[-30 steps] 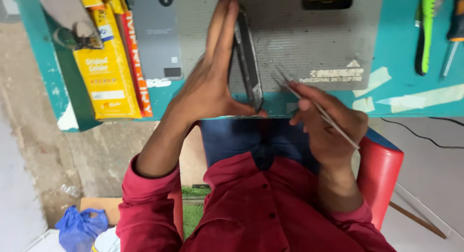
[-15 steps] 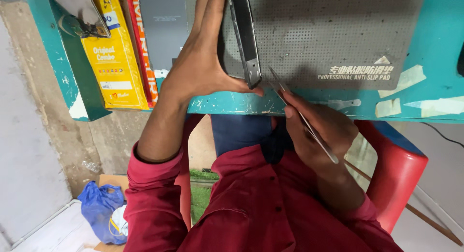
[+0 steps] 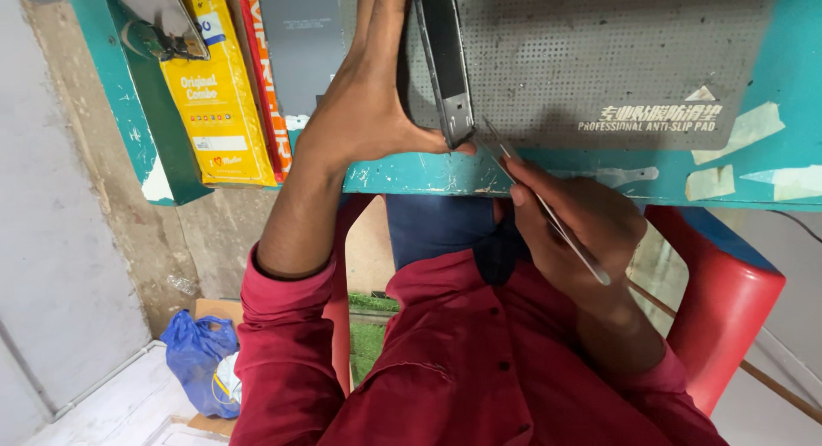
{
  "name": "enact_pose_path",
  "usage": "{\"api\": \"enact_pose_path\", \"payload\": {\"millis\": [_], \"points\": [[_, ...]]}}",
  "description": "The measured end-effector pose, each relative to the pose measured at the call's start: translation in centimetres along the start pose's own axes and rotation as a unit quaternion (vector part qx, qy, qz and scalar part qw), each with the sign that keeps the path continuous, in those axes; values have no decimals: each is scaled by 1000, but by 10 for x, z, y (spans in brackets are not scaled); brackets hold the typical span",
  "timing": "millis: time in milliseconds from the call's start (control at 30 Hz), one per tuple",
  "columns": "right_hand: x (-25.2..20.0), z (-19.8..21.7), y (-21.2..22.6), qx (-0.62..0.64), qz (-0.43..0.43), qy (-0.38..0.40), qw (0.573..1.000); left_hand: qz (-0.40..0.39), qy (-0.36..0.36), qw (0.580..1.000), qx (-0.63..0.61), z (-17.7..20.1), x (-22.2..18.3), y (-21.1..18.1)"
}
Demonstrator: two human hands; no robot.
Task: The person is repairing a smartphone. They use tweezers to remove small components from the device's frame and apply a liquid from a bottle to the edges. They also use a brush to clean the interior of the phone.
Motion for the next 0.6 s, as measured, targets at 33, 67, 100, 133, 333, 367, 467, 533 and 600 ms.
{"api": "enact_pose_path", "payload": {"millis": [33, 67, 100, 133, 333, 367, 467, 533, 600], "points": [[0, 0, 1, 2, 4, 2, 1000, 1, 1, 1000, 6, 0, 0, 0], [0, 0, 1, 1, 2, 3, 1000, 2, 0, 1000, 12, 0, -1, 0], [0, 0, 1, 0, 0, 3, 1000, 2, 0, 1000, 18, 0, -1, -1], [0, 0, 1, -1, -2, 3, 1000, 3, -1, 1000, 25, 0, -2, -1], [2, 0, 3, 4, 18, -2, 1000, 13, -3, 1000, 19, 2, 0, 1], [2, 0, 3, 5, 15, 1, 1000, 15, -3, 1000, 20, 2, 0, 1], [3, -2, 2, 9, 6, 9, 1000, 17, -5, 999, 28, 2, 0, 1], [3, -3, 1, 17, -2, 16, 1000, 20, -3, 999, 28, 2, 0, 2], [5, -2, 4, 7, 9, 9, 1000, 17, -4, 1000, 26, 2, 1, 2]]}}
Point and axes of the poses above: each hand's wrist, its own x-axis towards the middle knuckle, its own z-axis out of the back of the hand, y = z × x, the point moved 10 cm from there along x, towards the middle knuckle, and after that the axes turned 13 degrees about -x, right-handed, at the moved point
